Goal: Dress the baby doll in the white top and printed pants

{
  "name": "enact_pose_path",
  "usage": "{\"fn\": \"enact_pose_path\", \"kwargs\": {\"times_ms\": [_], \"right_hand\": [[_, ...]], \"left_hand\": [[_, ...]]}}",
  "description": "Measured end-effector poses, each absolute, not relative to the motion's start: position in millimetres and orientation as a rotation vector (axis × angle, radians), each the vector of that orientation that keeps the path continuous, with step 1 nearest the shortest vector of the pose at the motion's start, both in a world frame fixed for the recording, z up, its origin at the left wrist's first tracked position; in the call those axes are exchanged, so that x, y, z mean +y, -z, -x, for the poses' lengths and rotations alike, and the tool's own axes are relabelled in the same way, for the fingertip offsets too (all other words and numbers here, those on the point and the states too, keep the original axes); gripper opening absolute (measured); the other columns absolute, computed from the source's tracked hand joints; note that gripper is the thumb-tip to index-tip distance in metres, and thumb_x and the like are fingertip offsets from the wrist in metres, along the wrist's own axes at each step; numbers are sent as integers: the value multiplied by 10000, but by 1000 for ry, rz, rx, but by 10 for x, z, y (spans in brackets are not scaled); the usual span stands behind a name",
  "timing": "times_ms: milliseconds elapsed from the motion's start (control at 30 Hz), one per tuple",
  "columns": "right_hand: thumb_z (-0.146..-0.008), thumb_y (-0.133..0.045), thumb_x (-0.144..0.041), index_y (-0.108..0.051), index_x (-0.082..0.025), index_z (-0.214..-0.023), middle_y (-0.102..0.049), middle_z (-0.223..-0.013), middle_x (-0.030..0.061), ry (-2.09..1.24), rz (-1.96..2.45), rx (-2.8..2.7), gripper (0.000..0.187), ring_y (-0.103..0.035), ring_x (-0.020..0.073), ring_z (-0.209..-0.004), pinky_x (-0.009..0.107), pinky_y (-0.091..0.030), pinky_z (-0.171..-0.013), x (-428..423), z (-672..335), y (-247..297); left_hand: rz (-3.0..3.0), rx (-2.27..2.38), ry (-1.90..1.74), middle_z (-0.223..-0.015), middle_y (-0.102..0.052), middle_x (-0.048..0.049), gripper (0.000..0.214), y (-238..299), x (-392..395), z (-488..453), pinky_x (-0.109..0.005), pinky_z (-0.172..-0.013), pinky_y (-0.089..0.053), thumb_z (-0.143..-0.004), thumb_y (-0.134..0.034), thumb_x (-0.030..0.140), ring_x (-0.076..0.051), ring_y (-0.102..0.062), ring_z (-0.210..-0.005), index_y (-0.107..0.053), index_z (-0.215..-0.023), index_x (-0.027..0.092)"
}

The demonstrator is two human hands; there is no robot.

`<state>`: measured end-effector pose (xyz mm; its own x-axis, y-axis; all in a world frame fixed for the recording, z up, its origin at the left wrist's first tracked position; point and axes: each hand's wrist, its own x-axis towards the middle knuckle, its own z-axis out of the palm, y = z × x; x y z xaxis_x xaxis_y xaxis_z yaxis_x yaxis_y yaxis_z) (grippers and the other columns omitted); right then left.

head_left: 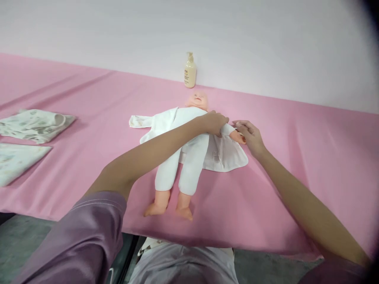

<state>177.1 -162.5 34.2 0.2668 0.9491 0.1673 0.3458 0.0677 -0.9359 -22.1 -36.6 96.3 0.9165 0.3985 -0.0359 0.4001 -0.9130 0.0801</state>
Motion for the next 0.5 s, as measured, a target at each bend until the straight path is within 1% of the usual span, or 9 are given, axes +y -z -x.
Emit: {"fn": "enact_pose_path", "kwargs": {"times_ms": [67,100,133,200,267,300,367,433,500], "right_hand": [[-984,-443,-1035,-768,-266,-1316,-817,-1394,170,-754,1455,-1184,898,-802,377,-1306,548,-687,-1093,-1625,-1776,-217],[-1004,-321,-1049,-771,-267,-1343,-820,-1381,168,-761,1466,-1164,963,-802,377,-1309,550,-682,-1103,-1633,-1781,-158],[-1012,-272,-1051,-775,-272,-1376,-826,-1371,160,-758,1491,-1169,996,-798,373,-1317,548,-672,-1121,-1644,-1786,-107],[-1030,-311,-1044,-793,-287,-1410,-835,-1390,135,-725,1546,-1230,975,-777,363,-1355,541,-639,-1176,-1670,-1796,-40],[-1029,-384,-1045,-834,-286,-1349,-844,-1399,119,-699,1594,-1264,938,-761,371,-1370,549,-609,-1208,-1693,-1805,-15],[-1011,-413,-1061,-852,-274,-1281,-855,-1357,121,-688,1627,-1246,940,-766,385,-1346,560,-605,-1203,-1702,-1810,-14],[-956,-450,-1107,-857,-244,-1125,-867,-1173,135,-677,1711,-1175,969,-789,417,-1240,588,-620,-1146,-1718,-1815,-20],[-935,-470,-1125,-837,-232,-1021,-838,-997,140,-675,1771,-1149,970,-800,435,-1141,605,-641,-1070,-1736,-1805,-33],[-982,-469,-1088,-840,-239,-1014,-845,-1006,150,-676,1739,-1200,927,-803,448,-1169,620,-643,-1078,-1758,-1780,-51]], "left_hand": [[-3042,639,63,-1362,-837,-216,424,-923,-358,142,-491,-1076,-516,-1019,-787,266,-398,-781,-1231,-770,-1418,125],[-3068,628,36,-1385,-830,-221,401,-895,-349,135,-497,-1067,-513,-1036,-755,254,-402,-778,-1238,-769,-1416,128],[-3092,613,-4,-1403,-824,-224,376,-866,-335,142,-503,-1063,-509,-1053,-726,248,-404,-773,-1243,-769,-1408,134],[-3124,582,-61,-1387,-825,-220,318,-813,-291,173,-511,-1064,-497,-1075,-679,232,-400,-769,-1224,-770,-1370,155],[-3118,552,-83,-1339,-834,-205,269,-783,-232,205,-511,-1070,-486,-1071,-670,214,-390,-766,-1192,-768,-1319,182],[-3099,545,-95,-1320,-835,-196,248,-781,-200,221,-508,-1076,-483,-1057,-686,210,-387,-762,-1185,-766,-1292,194],[-3043,534,-120,-1299,-833,-171,231,-802,-138,263,-498,-1086,-480,-1019,-735,207,-381,-755,-1186,-759,-1248,219],[-2999,533,-120,-1279,-831,-147,243,-850,-78,332,-489,-1089,-478,-991,-768,209,-377,-749,-1189,-751,-1232,236],[-2987,560,-84,-1256,-830,-135,241,-909,-16,426,-488,-1072,-482,-990,-775,224,-381,-749,-1176,-744,-1228,239]]}}
